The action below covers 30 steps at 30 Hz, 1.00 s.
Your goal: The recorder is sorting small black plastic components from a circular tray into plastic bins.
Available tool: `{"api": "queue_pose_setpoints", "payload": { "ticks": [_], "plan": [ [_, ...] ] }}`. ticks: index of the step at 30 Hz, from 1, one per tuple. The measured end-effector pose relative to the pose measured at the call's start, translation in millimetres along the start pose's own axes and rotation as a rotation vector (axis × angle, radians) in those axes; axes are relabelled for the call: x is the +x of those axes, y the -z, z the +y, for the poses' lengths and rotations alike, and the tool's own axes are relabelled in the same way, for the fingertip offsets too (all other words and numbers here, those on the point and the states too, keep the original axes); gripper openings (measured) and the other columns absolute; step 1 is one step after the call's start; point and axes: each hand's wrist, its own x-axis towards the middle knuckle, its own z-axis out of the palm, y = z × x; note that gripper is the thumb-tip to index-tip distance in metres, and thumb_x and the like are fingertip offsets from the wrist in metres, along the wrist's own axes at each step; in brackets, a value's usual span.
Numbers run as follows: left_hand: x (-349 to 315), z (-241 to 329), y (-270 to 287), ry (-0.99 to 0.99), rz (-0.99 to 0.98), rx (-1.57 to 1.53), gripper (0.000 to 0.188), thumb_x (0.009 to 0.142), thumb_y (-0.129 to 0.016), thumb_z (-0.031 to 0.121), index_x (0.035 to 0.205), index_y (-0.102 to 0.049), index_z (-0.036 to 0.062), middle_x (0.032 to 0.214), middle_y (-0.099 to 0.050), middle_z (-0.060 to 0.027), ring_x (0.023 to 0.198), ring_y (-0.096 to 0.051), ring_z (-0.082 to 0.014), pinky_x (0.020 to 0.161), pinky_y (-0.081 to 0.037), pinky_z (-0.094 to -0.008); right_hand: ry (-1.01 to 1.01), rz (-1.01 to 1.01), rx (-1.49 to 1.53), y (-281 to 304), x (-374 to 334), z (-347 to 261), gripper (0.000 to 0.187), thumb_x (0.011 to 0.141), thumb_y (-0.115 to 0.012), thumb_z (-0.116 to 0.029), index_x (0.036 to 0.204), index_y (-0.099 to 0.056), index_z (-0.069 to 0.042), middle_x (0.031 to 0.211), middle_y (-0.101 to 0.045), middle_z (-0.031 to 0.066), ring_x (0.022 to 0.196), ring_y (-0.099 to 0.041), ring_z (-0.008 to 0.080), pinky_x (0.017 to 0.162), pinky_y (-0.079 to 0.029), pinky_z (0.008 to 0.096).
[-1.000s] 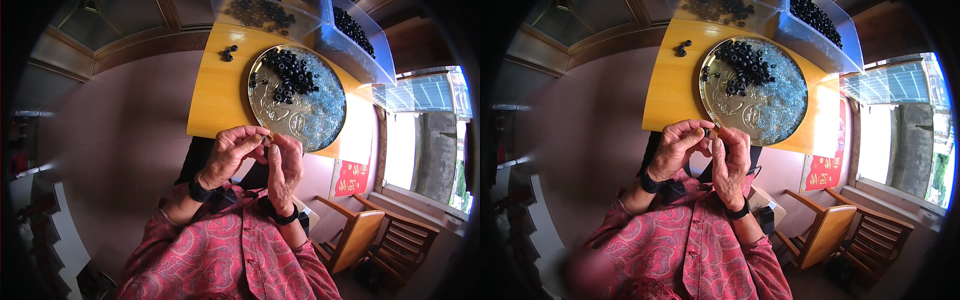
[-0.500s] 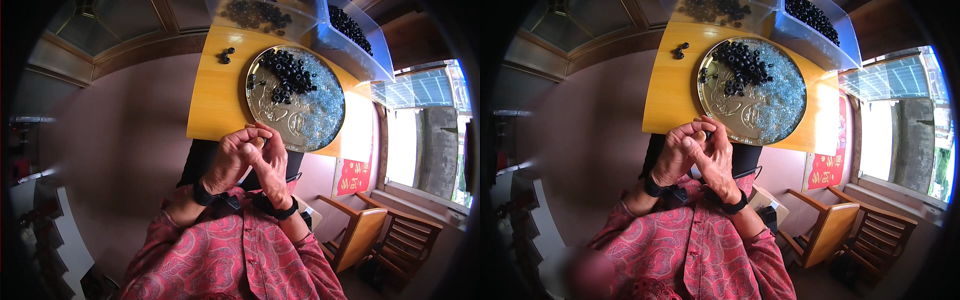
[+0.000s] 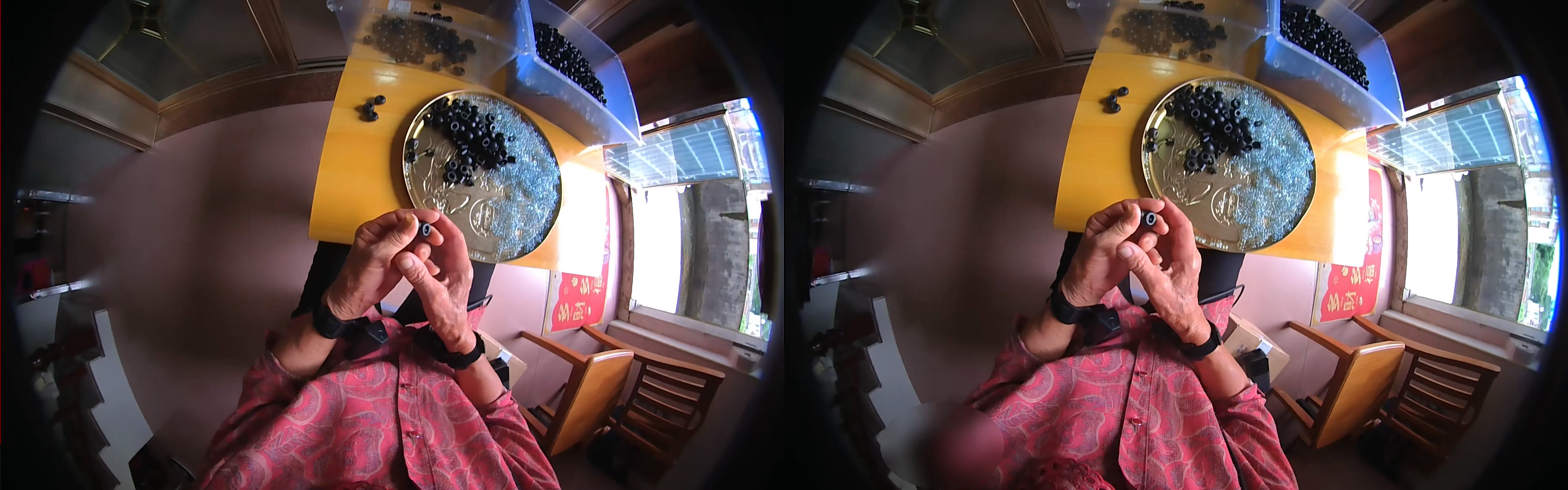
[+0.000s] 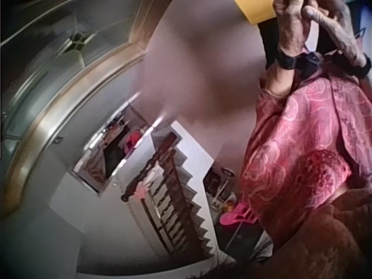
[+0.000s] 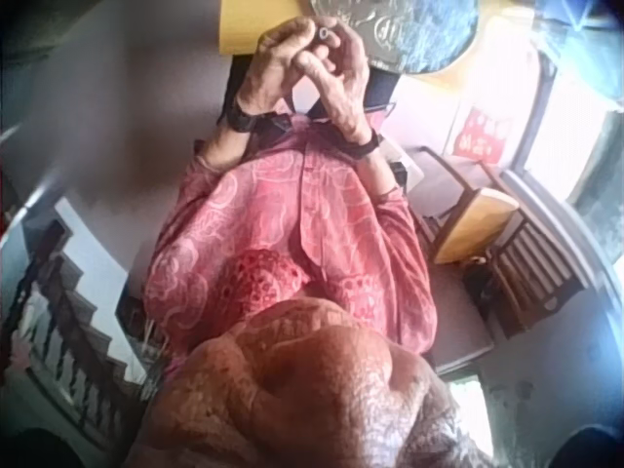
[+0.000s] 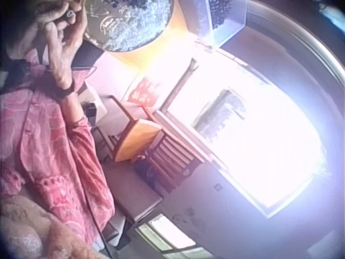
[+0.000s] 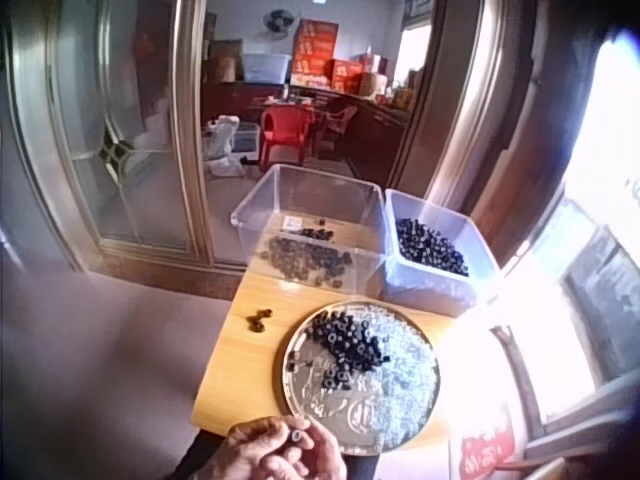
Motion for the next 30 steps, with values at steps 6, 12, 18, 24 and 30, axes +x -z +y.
{"api": "queue_pose_setpoints", "payload": {
  "ticks": [6, 12, 18, 24, 30],
  "plan": [
    [41.0, 37.1, -3.8, 0.021, 0.223, 0.168, 0.033, 0.094, -0.062, 0.032, 0.102, -0.065, 0.0005, 0.074, -0.062, -0.0039, 0.058, -0.059, -0.0085, 0.053, -0.057, -0.0274, 0.139, 0.040, -0.188, 19.4, 5.9, 11.1, 0.044, 0.089, -0.068, -0.009, 0.127, -0.048, 0.001, 0.116, -0.060, 0.0122, 0.100, -0.064, 0.0192, 0.086, -0.051, 0.0301],
    [138.2, 102.2, -18.2, -0.192, 0.129, 0.282, 0.028, 0.093, -0.063, 0.029, 0.097, -0.066, 0.0013, 0.075, -0.064, -0.0054, 0.067, -0.062, -0.0106, 0.061, -0.059, -0.0286, 0.136, 0.089, -0.212, 25.8, 0.1, 9.4, 0.039, 0.090, -0.065, -0.008, 0.125, -0.050, 0.000, 0.111, -0.062, 0.0109, 0.097, -0.063, 0.0160, 0.083, -0.051, 0.0281],
    [212.3, 141.7, -23.1, -0.379, 0.012, 0.191, 0.019, 0.091, -0.066, 0.020, 0.090, -0.063, 0.0012, 0.078, -0.064, -0.0092, 0.079, -0.066, -0.0218, 0.079, -0.060, -0.0416, 0.208, 0.146, -0.257, 27.2, 0.7, 15.0, 0.037, 0.089, -0.066, -0.006, 0.122, -0.053, 0.001, 0.110, -0.063, 0.0112, 0.098, -0.063, 0.0165, 0.084, -0.051, 0.0296],
    [194.3, 122.9, -5.5, -0.303, -0.005, 0.382, 0.019, 0.092, -0.064, 0.016, 0.099, -0.065, -0.0017, 0.089, -0.068, -0.0123, 0.075, -0.066, -0.0166, 0.077, -0.060, -0.0344, 0.307, 0.189, -0.380, 38.3, 5.4, 21.1, 0.031, 0.086, -0.066, -0.002, 0.116, -0.057, 0.001, 0.102, -0.064, 0.0105, 0.092, -0.065, 0.0189, 0.083, -0.051, 0.0300],
    [117.2, 61.0, -3.7, -0.132, 0.147, 0.959, 0.017, 0.091, -0.064, 0.012, 0.101, -0.067, -0.0019, 0.081, -0.066, -0.0032, 0.058, -0.057, -0.0041, 0.053, -0.051, -0.0190, 0.365, 0.178, -0.503, 43.7, 11.3, 23.7, 0.019, 0.086, -0.064, 0.001, 0.105, -0.060, 0.000, 0.097, -0.063, 0.0104, 0.080, -0.066, 0.0171, 0.072, -0.052, 0.0279]
  ]
}}
